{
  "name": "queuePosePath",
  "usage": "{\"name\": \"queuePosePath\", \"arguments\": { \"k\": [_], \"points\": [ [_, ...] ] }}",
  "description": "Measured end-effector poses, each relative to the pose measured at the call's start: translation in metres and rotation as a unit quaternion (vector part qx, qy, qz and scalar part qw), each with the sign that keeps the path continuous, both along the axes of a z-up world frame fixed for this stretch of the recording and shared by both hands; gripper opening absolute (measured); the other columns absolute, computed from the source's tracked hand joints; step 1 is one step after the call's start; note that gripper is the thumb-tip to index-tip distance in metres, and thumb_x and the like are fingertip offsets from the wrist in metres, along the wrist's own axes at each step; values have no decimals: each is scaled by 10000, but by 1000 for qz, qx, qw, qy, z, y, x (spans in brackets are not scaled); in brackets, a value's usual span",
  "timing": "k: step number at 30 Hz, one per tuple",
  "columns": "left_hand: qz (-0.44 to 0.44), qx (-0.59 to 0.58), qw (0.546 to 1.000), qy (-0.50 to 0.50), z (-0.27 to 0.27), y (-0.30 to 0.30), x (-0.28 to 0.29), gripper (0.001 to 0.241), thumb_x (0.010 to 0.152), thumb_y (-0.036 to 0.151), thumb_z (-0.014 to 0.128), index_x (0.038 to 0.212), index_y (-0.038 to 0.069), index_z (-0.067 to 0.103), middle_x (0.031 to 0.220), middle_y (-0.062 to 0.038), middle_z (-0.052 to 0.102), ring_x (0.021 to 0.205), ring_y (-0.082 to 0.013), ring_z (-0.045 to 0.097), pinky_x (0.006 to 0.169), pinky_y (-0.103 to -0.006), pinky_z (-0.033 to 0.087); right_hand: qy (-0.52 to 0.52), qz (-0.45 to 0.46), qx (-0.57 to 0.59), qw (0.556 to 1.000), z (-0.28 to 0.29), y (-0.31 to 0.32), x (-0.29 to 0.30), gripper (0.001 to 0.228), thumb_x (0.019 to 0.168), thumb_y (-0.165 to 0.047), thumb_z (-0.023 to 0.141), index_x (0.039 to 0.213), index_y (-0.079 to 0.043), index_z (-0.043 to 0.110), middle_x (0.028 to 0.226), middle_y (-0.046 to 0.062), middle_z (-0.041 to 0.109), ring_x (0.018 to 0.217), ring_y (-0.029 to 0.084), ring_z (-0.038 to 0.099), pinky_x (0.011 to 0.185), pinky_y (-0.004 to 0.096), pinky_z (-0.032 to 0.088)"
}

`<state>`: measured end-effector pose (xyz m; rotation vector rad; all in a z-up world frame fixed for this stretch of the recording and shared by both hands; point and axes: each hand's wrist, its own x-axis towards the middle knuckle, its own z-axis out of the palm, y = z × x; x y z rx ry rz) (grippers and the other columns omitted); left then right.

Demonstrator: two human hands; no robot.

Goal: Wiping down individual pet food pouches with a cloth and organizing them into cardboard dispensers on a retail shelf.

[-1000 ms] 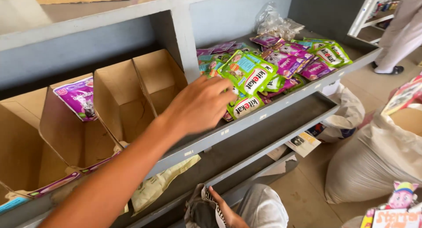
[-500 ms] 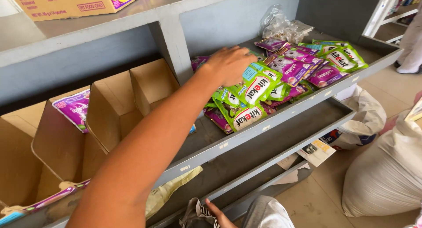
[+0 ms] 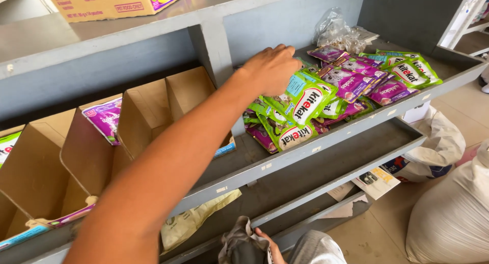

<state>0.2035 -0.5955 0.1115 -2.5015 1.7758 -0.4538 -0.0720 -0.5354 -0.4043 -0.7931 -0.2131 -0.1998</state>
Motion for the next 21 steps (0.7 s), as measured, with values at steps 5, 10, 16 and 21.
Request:
{"name": "queuePosePath", "arguments": {
  "k": [5, 10, 16, 21],
  "points": [
    [-59, -90, 994, -14, 26, 77, -57, 170, 763, -108, 585, 906, -62, 664, 901, -229, 633, 781, -476, 685, 715, -564, 590, 439, 177, 348, 809, 88, -17, 34, 618, 979, -341, 536, 1466, 40, 550, 1445, 372, 523, 1318, 515, 517, 1214, 607, 333],
    [-49, -356, 933, 11, 21, 183, -138, 89, 810, -62, 555, 745, -42, 612, 841, -139, 579, 638, -330, 529, 621, -435, 453, 91, 275, 241, 926, 26, -10, 24, 554, 964, -409, 497, 1435, -119, 523, 1388, 260, 609, 1318, 433, 586, 1149, 622, 438],
    [-1, -652, 575, 494, -86, 309, -173, 186, 914, -85, 603, 1076, -61, 692, 862, -117, 651, 668, -185, 615, 597, -343, 619, 96, 193, 297, 930, -44, 17, 22, 352, 935, -416, 497, 1211, -225, 603, 1347, 159, 644, 1347, 433, 514, 1120, 702, 318],
    [62, -740, 446, 500, -131, 368, -182, 110, 904, -113, 609, 989, -63, 658, 807, -163, 663, 544, -152, 566, 429, -277, 502, 106, 56, 360, 925, -101, 0, 12, 218, 900, -425, 497, 943, -353, 698, 1299, 36, 685, 1382, 433, 427, 1085, 799, 176]
  ]
}}
